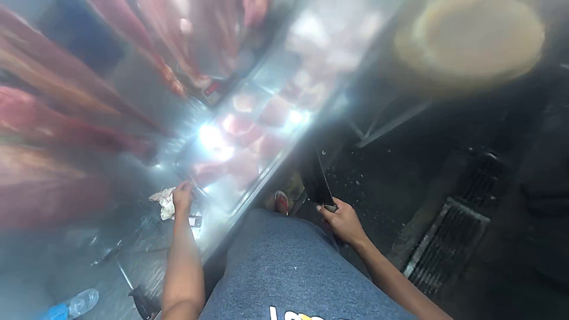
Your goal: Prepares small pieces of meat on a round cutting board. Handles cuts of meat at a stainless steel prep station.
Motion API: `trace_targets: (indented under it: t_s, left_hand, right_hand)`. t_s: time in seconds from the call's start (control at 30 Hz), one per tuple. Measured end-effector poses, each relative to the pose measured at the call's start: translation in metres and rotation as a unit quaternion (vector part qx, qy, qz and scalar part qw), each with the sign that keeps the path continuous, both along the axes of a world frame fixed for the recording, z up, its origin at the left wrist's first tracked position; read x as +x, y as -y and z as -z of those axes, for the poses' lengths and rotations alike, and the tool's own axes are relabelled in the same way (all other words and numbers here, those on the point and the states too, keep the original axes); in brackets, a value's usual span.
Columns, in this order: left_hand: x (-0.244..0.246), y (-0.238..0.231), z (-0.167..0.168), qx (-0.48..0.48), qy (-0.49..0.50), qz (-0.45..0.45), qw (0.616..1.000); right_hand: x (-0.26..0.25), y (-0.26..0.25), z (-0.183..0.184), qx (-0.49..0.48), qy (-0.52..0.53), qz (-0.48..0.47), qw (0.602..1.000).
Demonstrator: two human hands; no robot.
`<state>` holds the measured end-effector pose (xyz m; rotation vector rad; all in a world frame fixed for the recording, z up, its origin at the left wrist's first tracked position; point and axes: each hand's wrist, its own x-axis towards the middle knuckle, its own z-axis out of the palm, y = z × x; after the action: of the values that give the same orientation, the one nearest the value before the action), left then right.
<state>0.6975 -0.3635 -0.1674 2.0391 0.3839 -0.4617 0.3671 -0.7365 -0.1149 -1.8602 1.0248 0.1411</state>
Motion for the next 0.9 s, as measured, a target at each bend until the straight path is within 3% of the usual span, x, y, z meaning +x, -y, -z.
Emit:
trace_targets:
  t_s: [0.23,0.43,0.6,0.73,0.9]
  left_hand:
    - [-0.005,0.044,-0.011,0.070,0.026,-0.003,0.997]
    - [0.005,0.067,-0.031,0.086,0.051,0.002,0.995]
    - [0.028,0.071,-0.034,0.107,0.063,0.018,0.992]
    - [0.035,0.042,-0.034,0.160,0.080,0.043,0.983]
    - [0.028,-0.034,-0.024,0.278,0.030,-0.016,0.960]
  right_hand:
    - [0.018,0.056,0.001,0.077,0.033,0.032,0.996]
    - [0.005,0.097,0.010,0.050,-0.006,-0.010,0.999]
    - [-0.003,0.101,0.010,0.064,-0.012,0.045,0.997]
    - [0.002,0.081,0.007,0.063,-0.001,0.071,0.995]
    - [0.010,0.052,-0.005,0.051,0.005,0.097,0.994]
